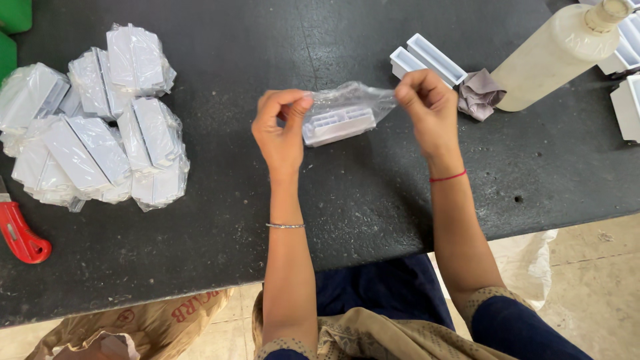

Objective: The person wipes white plastic trays with a cloth, then places them in a row. The person then unwraps several plastic-wrapped trays and stacks them on the table.

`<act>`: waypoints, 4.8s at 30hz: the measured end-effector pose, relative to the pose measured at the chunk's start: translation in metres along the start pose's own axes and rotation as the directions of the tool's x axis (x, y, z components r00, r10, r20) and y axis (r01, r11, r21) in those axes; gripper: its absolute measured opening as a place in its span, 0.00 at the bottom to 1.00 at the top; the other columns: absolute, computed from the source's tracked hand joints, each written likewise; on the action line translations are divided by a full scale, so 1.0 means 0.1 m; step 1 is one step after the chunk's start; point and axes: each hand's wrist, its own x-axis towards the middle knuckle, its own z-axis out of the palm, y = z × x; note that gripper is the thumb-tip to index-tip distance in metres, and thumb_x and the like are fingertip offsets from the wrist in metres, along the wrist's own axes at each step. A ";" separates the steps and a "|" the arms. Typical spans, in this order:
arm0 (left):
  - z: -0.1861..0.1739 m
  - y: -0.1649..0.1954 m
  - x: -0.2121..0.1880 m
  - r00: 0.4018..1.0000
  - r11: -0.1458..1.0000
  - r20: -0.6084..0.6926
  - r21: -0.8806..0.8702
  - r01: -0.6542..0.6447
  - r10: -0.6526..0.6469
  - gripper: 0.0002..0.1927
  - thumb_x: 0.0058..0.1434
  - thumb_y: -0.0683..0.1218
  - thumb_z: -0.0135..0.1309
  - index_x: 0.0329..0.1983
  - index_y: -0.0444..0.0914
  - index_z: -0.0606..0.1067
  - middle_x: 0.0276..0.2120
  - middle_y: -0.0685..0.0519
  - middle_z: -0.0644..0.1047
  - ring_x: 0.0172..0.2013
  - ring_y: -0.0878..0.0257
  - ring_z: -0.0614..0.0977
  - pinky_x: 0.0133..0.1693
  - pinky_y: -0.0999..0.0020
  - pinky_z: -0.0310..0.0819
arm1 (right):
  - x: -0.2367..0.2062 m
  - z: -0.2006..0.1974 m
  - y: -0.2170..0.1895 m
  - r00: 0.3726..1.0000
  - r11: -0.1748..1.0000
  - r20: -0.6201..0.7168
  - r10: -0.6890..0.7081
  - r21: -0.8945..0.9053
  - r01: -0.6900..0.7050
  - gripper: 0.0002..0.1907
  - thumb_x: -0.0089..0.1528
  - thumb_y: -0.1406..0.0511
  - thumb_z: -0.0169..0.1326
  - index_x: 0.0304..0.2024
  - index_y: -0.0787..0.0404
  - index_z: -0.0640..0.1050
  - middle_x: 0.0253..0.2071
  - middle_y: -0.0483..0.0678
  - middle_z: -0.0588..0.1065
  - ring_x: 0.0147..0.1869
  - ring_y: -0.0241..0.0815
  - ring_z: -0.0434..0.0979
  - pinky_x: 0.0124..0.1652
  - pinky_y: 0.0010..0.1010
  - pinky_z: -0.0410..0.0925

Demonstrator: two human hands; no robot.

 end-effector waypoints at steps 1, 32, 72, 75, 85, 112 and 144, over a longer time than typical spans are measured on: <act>0.01 -0.02 0.00 1.000 1.000 -0.010 -0.027 0.005 -0.006 0.06 0.64 0.45 0.66 0.40 0.40 0.81 0.33 0.60 0.76 0.32 0.71 0.71 0.37 0.75 0.66 | 0.00 0.00 0.03 1.000 1.000 -0.015 -0.010 0.017 0.010 0.05 0.71 0.66 0.60 0.43 0.60 0.76 0.39 0.36 0.73 0.43 0.26 0.69 0.47 0.19 0.64; -0.07 -0.03 0.01 0.998 0.986 -0.028 -0.155 0.053 -0.058 0.06 0.65 0.48 0.64 0.43 0.44 0.83 0.40 0.61 0.78 0.36 0.70 0.74 0.38 0.74 0.68 | 0.56 0.81 -1.03 0.627 0.482 0.691 0.361 -0.714 0.509 0.42 0.50 0.56 0.70 0.63 0.63 0.69 0.64 0.59 0.69 0.49 0.55 0.81 0.46 0.42 0.72; 0.07 -0.84 -0.21 0.879 0.803 0.476 -0.512 0.306 -0.032 0.50 0.72 0.77 0.32 0.79 0.35 0.44 0.78 0.39 0.54 0.79 0.43 0.59 0.75 0.43 0.51 | 0.78 0.75 -0.04 0.862 0.866 0.506 0.027 -0.443 0.233 0.06 0.52 0.65 0.63 0.30 0.61 0.83 0.27 0.42 0.83 0.32 0.37 0.84 0.31 0.30 0.77; 0.14 -0.89 -0.23 0.838 0.708 0.541 -0.562 0.428 -0.078 0.51 0.74 0.76 0.35 0.84 0.37 0.43 0.82 0.39 0.54 0.83 0.42 0.59 0.79 0.42 0.53 | 0.73 0.77 0.02 0.878 0.750 0.471 0.086 -0.610 0.254 0.10 0.53 0.61 0.65 0.32 0.60 0.82 0.30 0.45 0.83 0.34 0.41 0.84 0.35 0.35 0.74; 0.18 -1.07 -0.26 0.829 0.748 0.428 -0.399 0.530 -0.359 0.46 0.73 0.72 0.41 0.76 0.30 0.56 0.72 0.38 0.65 0.71 0.46 0.72 0.67 0.48 0.68 | 0.41 0.63 0.26 0.966 0.823 0.245 0.080 -0.563 0.074 0.34 0.51 0.42 0.62 0.51 0.56 0.81 0.45 0.50 0.84 0.48 0.48 0.86 0.45 0.36 0.77; 0.17 -1.14 -0.13 0.770 0.635 -0.017 -0.577 0.514 -0.638 0.37 0.69 0.65 0.42 0.66 0.32 0.69 0.61 0.43 0.75 0.59 0.53 0.78 0.58 0.59 0.74 | -0.29 -0.44 0.38 0.961 0.973 -0.261 0.094 -0.180 -0.144 0.17 0.63 0.68 0.61 0.46 0.61 0.65 0.44 0.50 0.75 0.48 0.39 0.80 0.43 0.28 0.77; 0.38 -1.01 -0.21 0.891 0.687 0.131 -0.592 0.421 -0.434 0.25 0.73 0.58 0.45 0.59 0.34 0.73 0.51 0.51 0.77 0.51 0.64 0.77 0.55 0.67 0.72 | 0.07 0.75 -0.20 0.927 0.920 0.362 0.101 -0.388 0.051 0.18 0.66 0.69 0.55 0.58 0.67 0.76 0.55 0.52 0.78 0.50 0.36 0.81 0.47 0.29 0.77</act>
